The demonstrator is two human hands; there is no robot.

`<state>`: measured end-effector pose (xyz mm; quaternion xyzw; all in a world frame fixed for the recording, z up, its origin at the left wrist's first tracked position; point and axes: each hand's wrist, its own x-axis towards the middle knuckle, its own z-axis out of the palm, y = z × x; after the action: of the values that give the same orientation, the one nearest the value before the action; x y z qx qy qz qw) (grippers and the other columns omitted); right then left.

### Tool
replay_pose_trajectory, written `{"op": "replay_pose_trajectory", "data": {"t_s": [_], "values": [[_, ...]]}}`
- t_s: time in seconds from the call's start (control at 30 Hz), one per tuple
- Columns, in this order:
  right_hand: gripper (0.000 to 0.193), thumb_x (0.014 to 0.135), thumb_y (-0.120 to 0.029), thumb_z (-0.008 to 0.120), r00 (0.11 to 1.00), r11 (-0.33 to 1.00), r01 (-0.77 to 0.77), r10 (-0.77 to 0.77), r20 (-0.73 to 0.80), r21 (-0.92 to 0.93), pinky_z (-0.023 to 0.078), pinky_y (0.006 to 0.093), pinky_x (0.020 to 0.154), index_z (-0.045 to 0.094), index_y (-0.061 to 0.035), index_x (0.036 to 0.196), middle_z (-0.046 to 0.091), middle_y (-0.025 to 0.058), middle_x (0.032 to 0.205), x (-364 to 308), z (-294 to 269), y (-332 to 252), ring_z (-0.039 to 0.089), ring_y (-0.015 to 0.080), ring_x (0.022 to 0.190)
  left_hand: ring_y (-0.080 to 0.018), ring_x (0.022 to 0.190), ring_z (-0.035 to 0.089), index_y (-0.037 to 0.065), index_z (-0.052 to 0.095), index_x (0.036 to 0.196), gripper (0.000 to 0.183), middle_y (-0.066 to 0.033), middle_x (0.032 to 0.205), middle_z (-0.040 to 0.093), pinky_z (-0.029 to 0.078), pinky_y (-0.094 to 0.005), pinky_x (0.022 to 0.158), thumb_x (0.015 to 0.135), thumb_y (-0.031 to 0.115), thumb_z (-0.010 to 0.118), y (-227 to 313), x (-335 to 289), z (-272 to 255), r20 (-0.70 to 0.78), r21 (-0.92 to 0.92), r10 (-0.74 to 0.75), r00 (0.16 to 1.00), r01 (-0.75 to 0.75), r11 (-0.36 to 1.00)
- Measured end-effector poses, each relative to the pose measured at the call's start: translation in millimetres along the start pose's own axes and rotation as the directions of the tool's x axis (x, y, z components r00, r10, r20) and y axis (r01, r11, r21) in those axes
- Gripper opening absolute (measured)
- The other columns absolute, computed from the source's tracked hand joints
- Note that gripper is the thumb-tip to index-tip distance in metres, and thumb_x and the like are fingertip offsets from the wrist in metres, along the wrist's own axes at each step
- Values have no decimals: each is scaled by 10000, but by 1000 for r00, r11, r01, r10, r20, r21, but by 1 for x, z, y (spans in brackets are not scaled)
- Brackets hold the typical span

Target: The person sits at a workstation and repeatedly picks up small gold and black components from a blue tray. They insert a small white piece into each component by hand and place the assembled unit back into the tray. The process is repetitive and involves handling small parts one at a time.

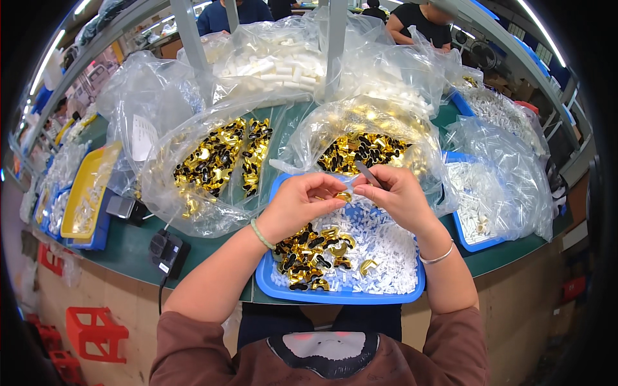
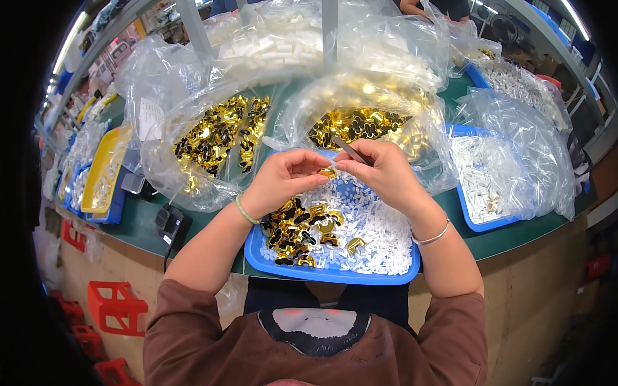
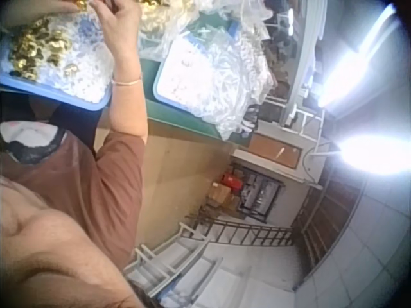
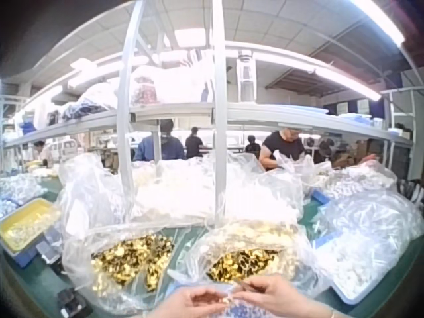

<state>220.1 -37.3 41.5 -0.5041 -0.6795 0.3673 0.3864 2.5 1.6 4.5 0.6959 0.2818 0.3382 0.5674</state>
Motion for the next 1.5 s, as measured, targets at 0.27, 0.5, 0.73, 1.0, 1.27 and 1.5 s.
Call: {"op": "replay_pose_trajectory", "data": {"t_s": [0.27,0.5,0.73,1.0,1.27,1.5], "values": [[103,849,-85,683,981,980,178,-183,-58,-88,370,240,561,691,-7,916,539,-7,684,-1,11,5,448,67,625,-89,908,631,-17,615,1092,254,-54,1059,641,527,-227,831,849,18,682,8,-2,9,-86,32,76,993,-73,997],[92,847,-74,678,981,980,186,-189,-46,-67,365,240,552,689,-12,914,524,-5,692,-1,10,7,448,75,622,-127,976,648,-15,574,1108,265,-64,1056,638,531,-225,816,856,-17,656,1,0,10,-90,-149,51,995,-64,987],[98,820,-17,675,925,911,341,-369,-88,-233,407,266,553,662,-15,916,575,45,752,-1,15,3,512,139,619,-133,972,653,-5,565,1072,235,-61,1043,624,530,-216,795,854,-32,649,2,-1,8,-100,-149,22,995,-37,988],[160,767,20,694,795,731,507,-601,-80,-456,512,315,584,622,-46,893,626,88,829,-1,21,6,639,238,719,-116,940,656,5,549,1063,240,-56,1030,615,521,-193,738,851,-43,649,-1,-2,10,-133,-173,54,990,-77,982],[151,792,14,676,820,804,513,-563,-106,-302,483,271,597,647,-23,936,637,76,857,-1,24,7,613,168,704,-71,841,647,11,564,1051,229,-39,964,638,476,-156,621,850,-20,670,3,-3,11,-189,-237,53,981,-98,967],[190,853,3,622,967,964,249,-253,-40,-90,448,243,616,664,0,1039,640,62,857,-1,15,2,568,102,713,-79,873,635,-10,587,1143,298,-46,987,619,510,-189,747,856,-5,667,-2,2,7,-230,-222,111,967,-163,961]]}}
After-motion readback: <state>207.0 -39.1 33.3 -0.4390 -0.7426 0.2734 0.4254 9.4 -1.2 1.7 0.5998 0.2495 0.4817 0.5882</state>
